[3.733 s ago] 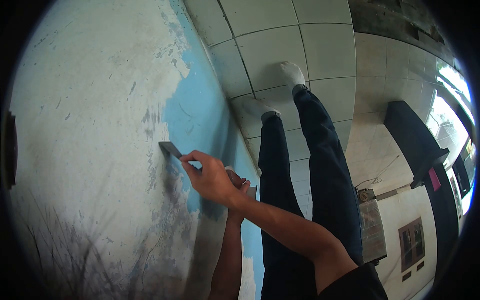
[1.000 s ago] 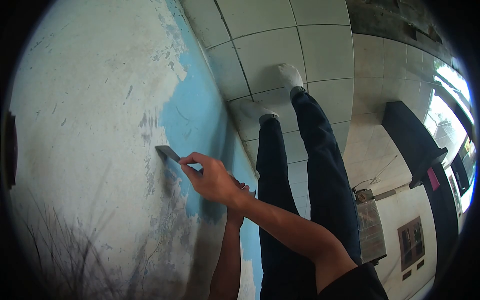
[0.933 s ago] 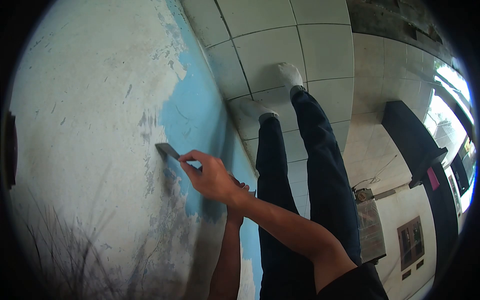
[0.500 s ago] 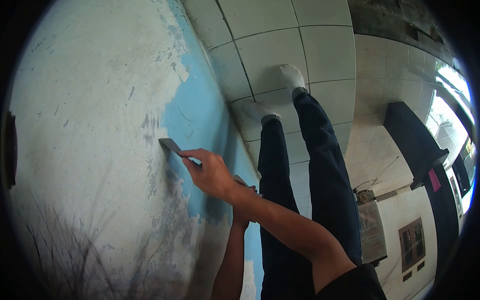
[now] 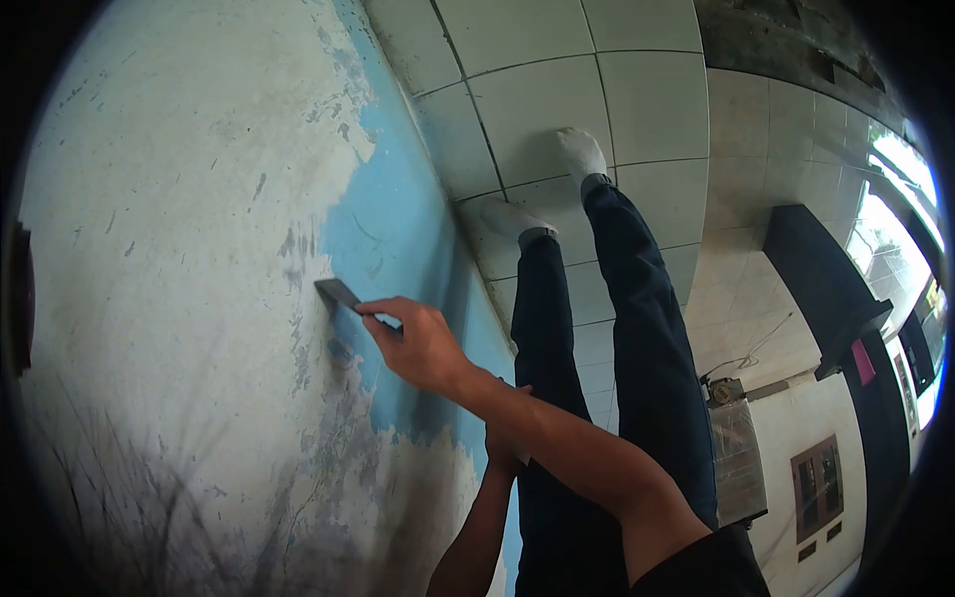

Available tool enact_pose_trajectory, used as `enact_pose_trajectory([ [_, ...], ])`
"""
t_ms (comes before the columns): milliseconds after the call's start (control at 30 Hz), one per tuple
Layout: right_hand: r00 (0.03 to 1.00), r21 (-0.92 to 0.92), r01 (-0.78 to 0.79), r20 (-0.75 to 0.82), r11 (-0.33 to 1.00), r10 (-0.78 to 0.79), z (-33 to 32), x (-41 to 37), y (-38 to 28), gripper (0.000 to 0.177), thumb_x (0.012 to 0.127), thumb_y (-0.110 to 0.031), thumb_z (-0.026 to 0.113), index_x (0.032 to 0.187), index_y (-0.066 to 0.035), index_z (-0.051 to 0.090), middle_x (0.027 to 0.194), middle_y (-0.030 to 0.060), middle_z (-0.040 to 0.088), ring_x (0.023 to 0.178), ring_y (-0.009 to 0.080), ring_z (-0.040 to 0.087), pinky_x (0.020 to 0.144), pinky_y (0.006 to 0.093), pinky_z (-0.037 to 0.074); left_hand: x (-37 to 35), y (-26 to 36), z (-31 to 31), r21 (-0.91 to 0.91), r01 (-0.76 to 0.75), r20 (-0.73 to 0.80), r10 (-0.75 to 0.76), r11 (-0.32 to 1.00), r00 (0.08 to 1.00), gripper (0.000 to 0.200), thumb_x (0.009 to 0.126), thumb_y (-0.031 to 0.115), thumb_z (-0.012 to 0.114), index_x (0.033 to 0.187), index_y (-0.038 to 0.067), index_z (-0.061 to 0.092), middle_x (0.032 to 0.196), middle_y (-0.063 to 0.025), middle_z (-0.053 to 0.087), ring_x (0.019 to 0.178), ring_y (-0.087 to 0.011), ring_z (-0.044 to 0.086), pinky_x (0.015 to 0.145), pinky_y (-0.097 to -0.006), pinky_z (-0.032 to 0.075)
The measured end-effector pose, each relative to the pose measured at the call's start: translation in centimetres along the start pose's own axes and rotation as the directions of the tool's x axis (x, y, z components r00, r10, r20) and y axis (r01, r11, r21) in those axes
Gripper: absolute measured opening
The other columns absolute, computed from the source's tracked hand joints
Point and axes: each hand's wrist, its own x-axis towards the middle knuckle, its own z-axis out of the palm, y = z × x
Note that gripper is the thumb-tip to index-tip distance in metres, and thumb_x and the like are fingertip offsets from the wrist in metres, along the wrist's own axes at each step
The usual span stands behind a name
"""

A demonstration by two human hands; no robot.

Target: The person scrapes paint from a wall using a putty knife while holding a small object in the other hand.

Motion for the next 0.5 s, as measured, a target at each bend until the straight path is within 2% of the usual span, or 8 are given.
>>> enact_pose_trajectory([
  [33,1.0,-0.001,-0.023,-0.012,1.0,0.023,0.0,0.4,0.0,0.026,0.097,-0.017,0.065,0.12,-0.005,0.069,0.094,0.0121,0.071,0.064,0.0131,0.062,0.059,0.0296,0.051,0.0,0.2,0.1,0.058,-0.049,0.016,0.048,0.997,0.999,0.051,0.103,0.029,0.049,0.146,0.004,0.036,0.146,-0.0153,0.046,0.129,-0.0233,0.05,0.105,-0.0381,0.044],
  [67,1.0,0.014,-0.02,-0.02,1.0,0.02,0.0,0.5,0.0,0.025,0.097,-0.016,0.065,0.12,-0.005,0.069,0.09,0.0115,0.071,0.062,0.0127,0.061,0.058,0.0295,0.05,0.0,0.3,0.4,0.207,-0.155,0.126,0.131,0.966,0.983,0.051,0.103,0.029,0.048,0.146,0.004,0.036,0.146,-0.0151,0.046,0.129,-0.0235,0.049,0.105,-0.0378,0.044],
  [200,1.0,0.02,0.007,0.013,1.0,-0.008,0.0,-0.8,-0.3,0.025,0.097,-0.015,0.064,0.12,-0.005,0.069,0.088,0.0099,0.07,0.062,0.0114,0.061,0.057,0.0289,0.049,1.1,3.4,3.8,0.311,-0.183,0.219,0.117,0.933,0.969,0.049,0.099,0.03,0.052,0.138,0.001,0.043,0.141,-0.0171,0.048,0.128,-0.0289,0.049,0.108,-0.0413,0.04],
  [333,1.0,0.011,-0.011,-0.004,1.0,0.011,-0.3,0.8,0.2,0.024,0.097,-0.014,0.064,0.119,-0.006,0.069,0.092,0.0098,0.07,0.063,0.0108,0.061,0.058,0.0282,0.05,2.6,3.1,5.4,0.526,-0.228,0.144,0.178,0.819,0.973,0.053,0.094,0.029,0.057,0.135,-0.001,0.045,0.139,-0.0192,0.049,0.13,-0.0328,0.047,0.11,-0.0434,0.037],
  [400,1.0,0.031,-0.011,0.005,0.999,0.011,-0.3,0.5,0.3,0.024,0.097,-0.014,0.064,0.12,-0.006,0.069,0.093,0.0101,0.07,0.063,0.0108,0.061,0.059,0.0278,0.05,3.1,3.5,6.4,0.675,-0.226,0.075,0.239,0.702,0.968,0.054,0.091,0.028,0.06,0.134,-0.002,0.046,0.138,-0.0202,0.049,0.13,-0.0348,0.046,0.111,-0.0445,0.036],
  [500,0.999,0.055,0.005,0.033,0.998,-0.007,-0.1,-0.7,0.4,0.025,0.097,-0.014,0.064,0.12,-0.007,0.069,0.096,0.0105,0.07,0.063,0.011,0.061,0.061,0.0273,0.05,4.0,3.9,7.7,0.853,-0.137,-0.02,0.294,0.503,0.955,0.057,0.088,0.027,0.064,0.132,-0.004,0.047,0.137,-0.0218,0.049,0.131,-0.0378,0.044,0.112,-0.046,0.035],
])
